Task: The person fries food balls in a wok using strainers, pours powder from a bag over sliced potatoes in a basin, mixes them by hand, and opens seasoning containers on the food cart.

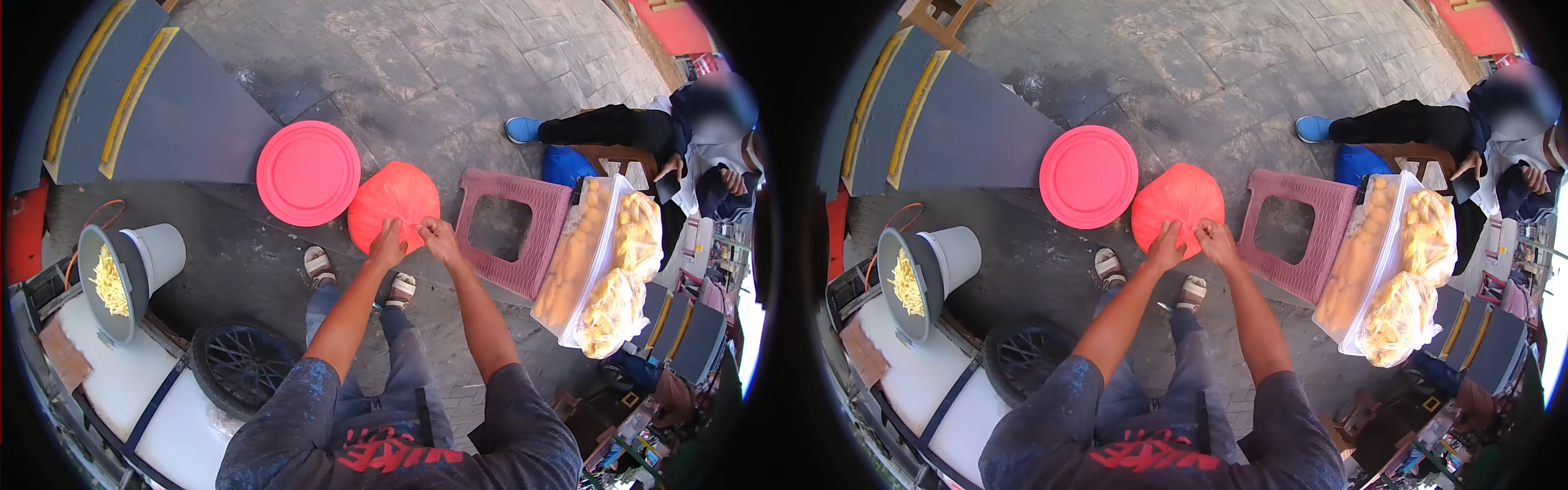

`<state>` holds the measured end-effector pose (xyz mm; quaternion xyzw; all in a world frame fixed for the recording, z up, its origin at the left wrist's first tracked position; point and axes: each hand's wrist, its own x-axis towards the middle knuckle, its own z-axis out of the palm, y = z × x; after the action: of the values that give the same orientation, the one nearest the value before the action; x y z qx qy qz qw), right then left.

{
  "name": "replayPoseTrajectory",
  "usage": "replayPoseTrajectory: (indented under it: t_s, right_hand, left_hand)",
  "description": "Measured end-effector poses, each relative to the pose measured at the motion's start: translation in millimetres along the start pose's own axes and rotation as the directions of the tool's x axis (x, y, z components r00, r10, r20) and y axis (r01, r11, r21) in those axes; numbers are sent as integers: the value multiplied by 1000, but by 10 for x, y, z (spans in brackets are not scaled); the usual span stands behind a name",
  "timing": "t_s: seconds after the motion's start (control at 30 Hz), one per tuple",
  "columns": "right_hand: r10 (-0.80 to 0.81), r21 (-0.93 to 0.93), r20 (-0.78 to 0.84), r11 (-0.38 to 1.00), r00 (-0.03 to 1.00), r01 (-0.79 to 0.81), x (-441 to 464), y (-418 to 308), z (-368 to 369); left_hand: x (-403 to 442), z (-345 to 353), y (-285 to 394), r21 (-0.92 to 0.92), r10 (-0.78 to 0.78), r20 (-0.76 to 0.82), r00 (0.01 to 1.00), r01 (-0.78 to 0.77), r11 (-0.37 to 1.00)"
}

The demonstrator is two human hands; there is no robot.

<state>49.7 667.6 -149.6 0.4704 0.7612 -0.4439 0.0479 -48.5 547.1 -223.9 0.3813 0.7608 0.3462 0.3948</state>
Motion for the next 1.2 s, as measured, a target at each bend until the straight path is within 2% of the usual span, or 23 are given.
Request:
replayPoseTrajectory:
  t_s: [0.1,0.2,0.23,0.27,0.3,0.33,0.4,0.5,0.53,0.6,0.63,0.7,0.8,0.83,0.9,0.93,1.0,1.03,1.1,1.17,1.2]
  right_hand:
    - [12,228,62,973,998,-26,116,231,77]
    - [39,136,-102,990,994,-24,145,249,34]
    - [-124,-103,-115,988,986,112,144,250,38]
    - [-284,-333,-90,912,955,240,150,249,56]
    - [-429,-540,-32,767,903,346,174,241,68]
    - [-462,-633,77,662,883,402,221,236,80]
    - [-473,-754,303,412,828,511,332,208,107]
    - [-417,-787,373,331,829,520,484,160,62]
    - [-415,-730,422,372,806,574,537,205,73]
    - [-411,-598,521,450,748,663,559,258,60]
    - [-367,-629,524,442,769,640,558,259,41]
    - [-287,-683,524,422,802,597,506,236,47]
    - [-115,-757,418,506,901,415,520,154,79]
    - [-98,-746,440,513,893,424,579,134,108]
    - [-53,-729,480,532,876,432,688,73,137]
    - [-110,-682,511,551,852,480,712,59,87]
    - [-227,-584,557,577,799,571,757,13,-70]
    - [-321,-588,476,577,819,567,738,-14,-100]
    - [-483,-601,300,574,823,556,662,-15,-142]
    - [-342,-577,-73,781,937,240,648,49,-72]
    - [-241,-510,-252,856,937,84,657,62,-40]
  left_hand:
    - [118,-38,26,178,-125,44,991,115,977]
    - [233,-63,29,407,-163,90,982,113,907]
    - [241,-67,5,483,-167,98,981,100,870]
    - [220,-65,-20,498,-108,73,992,58,865]
    - [196,-108,6,515,-45,48,998,14,857]
    - [187,-142,29,531,18,26,1000,-29,847]
    - [195,-181,19,543,43,27,999,-51,838]
    - [158,-142,-81,477,141,-48,989,-101,873]
    - [126,-109,-147,441,180,-89,980,-123,889]
    - [53,-106,-233,370,155,-136,979,-95,924]
    - [46,-127,-232,331,141,-168,976,-79,941]
    - [-13,-202,-224,361,62,-117,991,-15,932]
    - [-98,-327,-237,369,-29,-15,999,33,929]
    - [-108,-355,-267,366,-51,24,998,39,930]
    - [-143,-360,-249,407,-84,-15,996,83,910]
    - [-163,-346,-206,425,-100,-33,994,104,899]
    - [-176,-332,-5,413,-19,14,1000,11,910]
    - [-157,-303,66,406,25,37,999,-38,913]
    - [-91,-207,152,328,-10,16,1000,4,945]
    - [-97,-100,141,290,-56,53,997,38,956]
    - [-120,-102,100,302,-83,95,992,51,952]
